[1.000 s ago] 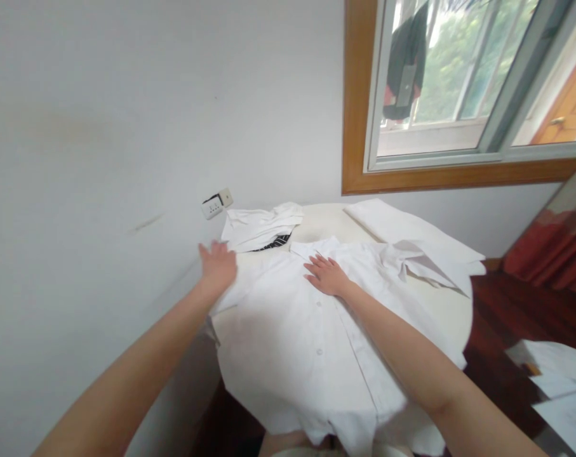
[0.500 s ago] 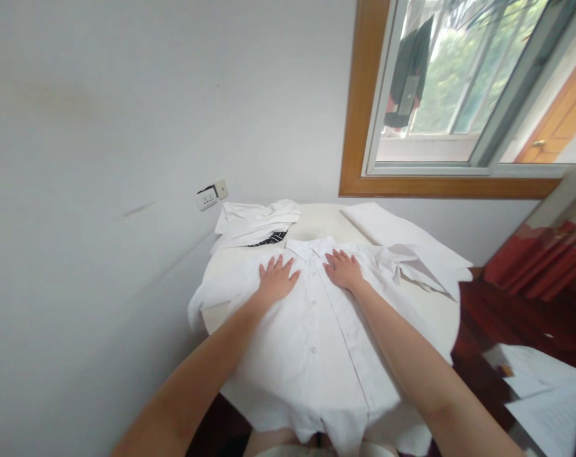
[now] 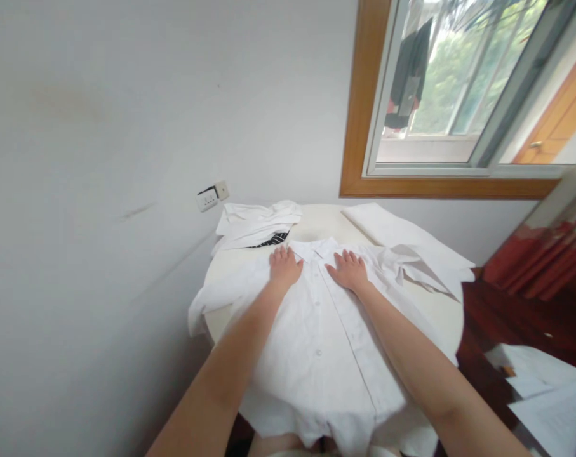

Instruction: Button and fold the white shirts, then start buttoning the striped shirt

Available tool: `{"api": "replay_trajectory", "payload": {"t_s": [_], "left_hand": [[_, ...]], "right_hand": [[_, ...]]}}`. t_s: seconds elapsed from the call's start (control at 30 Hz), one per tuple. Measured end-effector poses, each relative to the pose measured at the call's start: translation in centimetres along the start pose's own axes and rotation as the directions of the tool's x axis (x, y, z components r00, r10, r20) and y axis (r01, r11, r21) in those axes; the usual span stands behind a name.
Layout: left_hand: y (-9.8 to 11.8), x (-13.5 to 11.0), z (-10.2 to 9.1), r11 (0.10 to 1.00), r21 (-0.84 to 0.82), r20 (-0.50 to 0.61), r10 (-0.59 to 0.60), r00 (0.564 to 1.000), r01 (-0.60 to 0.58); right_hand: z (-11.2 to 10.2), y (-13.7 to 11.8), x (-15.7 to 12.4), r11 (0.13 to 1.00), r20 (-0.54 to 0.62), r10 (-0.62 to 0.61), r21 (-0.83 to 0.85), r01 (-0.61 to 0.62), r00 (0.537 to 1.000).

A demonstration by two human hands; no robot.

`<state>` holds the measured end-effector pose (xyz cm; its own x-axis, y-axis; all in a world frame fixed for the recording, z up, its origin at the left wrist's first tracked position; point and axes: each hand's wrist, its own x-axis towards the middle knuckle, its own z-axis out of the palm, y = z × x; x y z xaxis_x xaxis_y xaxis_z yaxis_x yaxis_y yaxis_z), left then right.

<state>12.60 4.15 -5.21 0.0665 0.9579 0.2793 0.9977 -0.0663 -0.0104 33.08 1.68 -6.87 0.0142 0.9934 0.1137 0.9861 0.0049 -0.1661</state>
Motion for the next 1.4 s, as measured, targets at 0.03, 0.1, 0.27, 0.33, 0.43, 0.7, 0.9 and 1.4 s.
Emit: {"api": "replay_trajectory", "payload": {"t_s": [0.03,0.1,0.27,0.33,0.43,0.7,0.9,1.4], "left_hand": [[0.1,0.2,0.7,0.999,-0.024,0.029,-0.038,0.999,0.039],[0.1,0.3,1.9,0.995,-0.047,0.069,-0.084,0.994,0.087],[-0.4,-0.1,2.3,0.995,-0.083,0.043,-0.059,0.997,0.063],[0.0,-0.3,1.7,0.994,-0.086,-0.033,-0.068,0.997,0.065],[1.1,-0.1,0.3,0.989,-0.087,-0.181,0.103,0.978,-0.120],[2.5,1.4,0.2,0.959,-0.247,-0.125,0.112,0.986,-0.141],[1.9,1.8,1.1,0.952,-0.249,-0.069,0.167,0.984,-0.179],[2.8,0.8,0.3,0.963,-0.223,-0.170,0.111,0.979,-0.148]], "right_hand": [[0.1,0.0,0.0,1.000,-0.009,-0.005,0.003,0.005,1.000],[0.3,0.2,-0.1,1.000,-0.034,-0.019,0.006,0.020,0.999],[0.4,0.4,-0.5,1.000,-0.078,-0.012,0.028,0.014,0.997],[-0.1,0.2,-0.4,0.999,-0.153,-0.009,0.030,0.014,0.988],[-1.4,-0.4,0.7,0.992,-0.277,-0.113,0.019,0.123,0.954],[-1.6,-1.9,4.6,0.952,0.007,-0.295,0.084,0.293,0.956],[-0.6,-3.5,4.7,0.966,0.004,-0.252,-0.053,0.252,0.968],[0.3,-1.3,4.9,0.928,-0.199,-0.157,0.304,0.213,0.967]]}}
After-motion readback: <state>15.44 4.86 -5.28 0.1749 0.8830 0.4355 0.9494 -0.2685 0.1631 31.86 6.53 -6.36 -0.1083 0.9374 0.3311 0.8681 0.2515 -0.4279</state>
